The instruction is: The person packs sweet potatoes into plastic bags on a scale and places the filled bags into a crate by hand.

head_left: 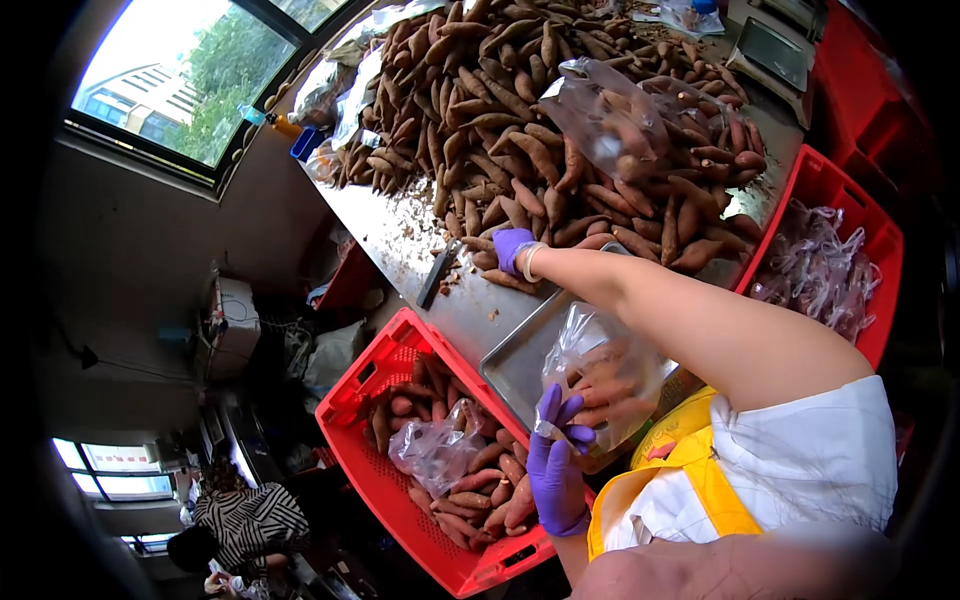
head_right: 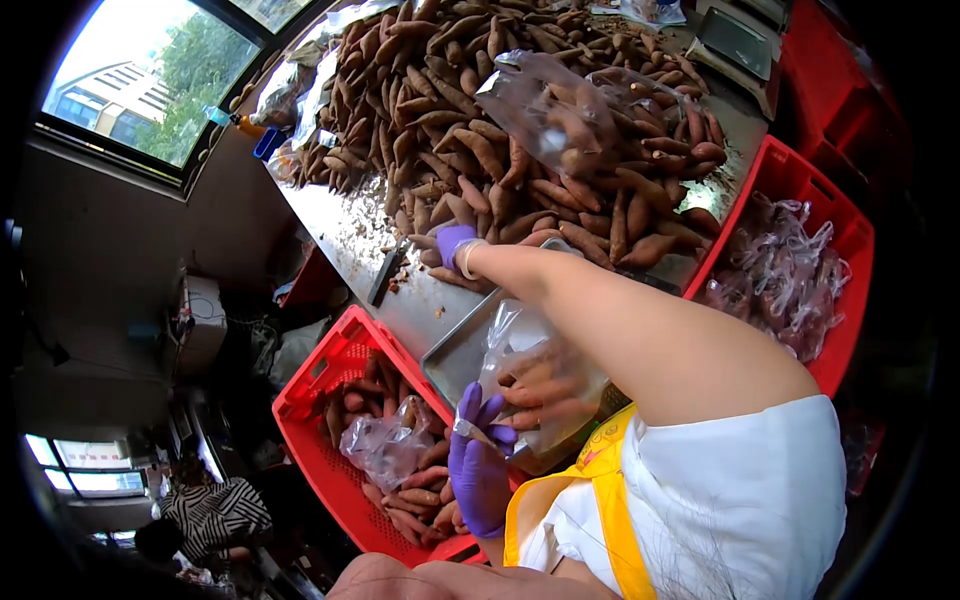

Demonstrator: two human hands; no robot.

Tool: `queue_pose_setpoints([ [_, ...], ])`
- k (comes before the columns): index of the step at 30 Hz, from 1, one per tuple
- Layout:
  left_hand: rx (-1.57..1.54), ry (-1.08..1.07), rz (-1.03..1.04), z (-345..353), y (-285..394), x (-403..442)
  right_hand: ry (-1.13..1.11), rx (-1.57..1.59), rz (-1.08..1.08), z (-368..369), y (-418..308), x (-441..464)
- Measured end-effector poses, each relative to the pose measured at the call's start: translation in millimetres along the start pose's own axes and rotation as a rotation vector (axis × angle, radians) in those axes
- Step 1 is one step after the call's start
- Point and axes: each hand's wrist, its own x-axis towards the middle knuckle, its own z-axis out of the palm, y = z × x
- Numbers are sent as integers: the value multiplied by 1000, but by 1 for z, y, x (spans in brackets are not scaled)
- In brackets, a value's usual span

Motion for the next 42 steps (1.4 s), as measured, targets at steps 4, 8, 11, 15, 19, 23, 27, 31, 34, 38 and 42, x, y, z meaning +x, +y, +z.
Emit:
queue_pose_setpoints([
  [4, 14, 81, -11, -4, -13, -9, -136, 96, 284, -11, 17, 21],
  [8, -5, 87, 32, -5, -17, -14, -51, -73, 91, -37, 54, 39],
  [11, 42, 112, 25, -3, -9, -13, 318, 28, 215, -99, 61, 47],
  [15, 89, -4, -52, -39, -17, -5, 911, -233, 335, -130, 159, 104],
  [19, 54, -8, -98, -43, -9, 10, 487, 41, 815, -170, 202, 114],
  [23, 66, 58, -142, -25, -3, 20, 521, 11, 801, -184, 195, 107],
  [27, 30, -9, -151, -22, -10, 34, 411, 116, 607, -185, 208, 93],
  [31, 15, -32, -191, -10, -11, 40, 720, -323, 228, -170, 178, 61],
  [34, -10, -49, -205, -4, -14, 41, 490, -566, 169, -162, 173, 79],
  [38, 47, 71, -183, 26, -4, 35, 429, -500, 575, -156, 174, 134],
  [42, 122, 68, -148, 31, -9, 29, 252, -449, 564, -166, 175, 129],
])
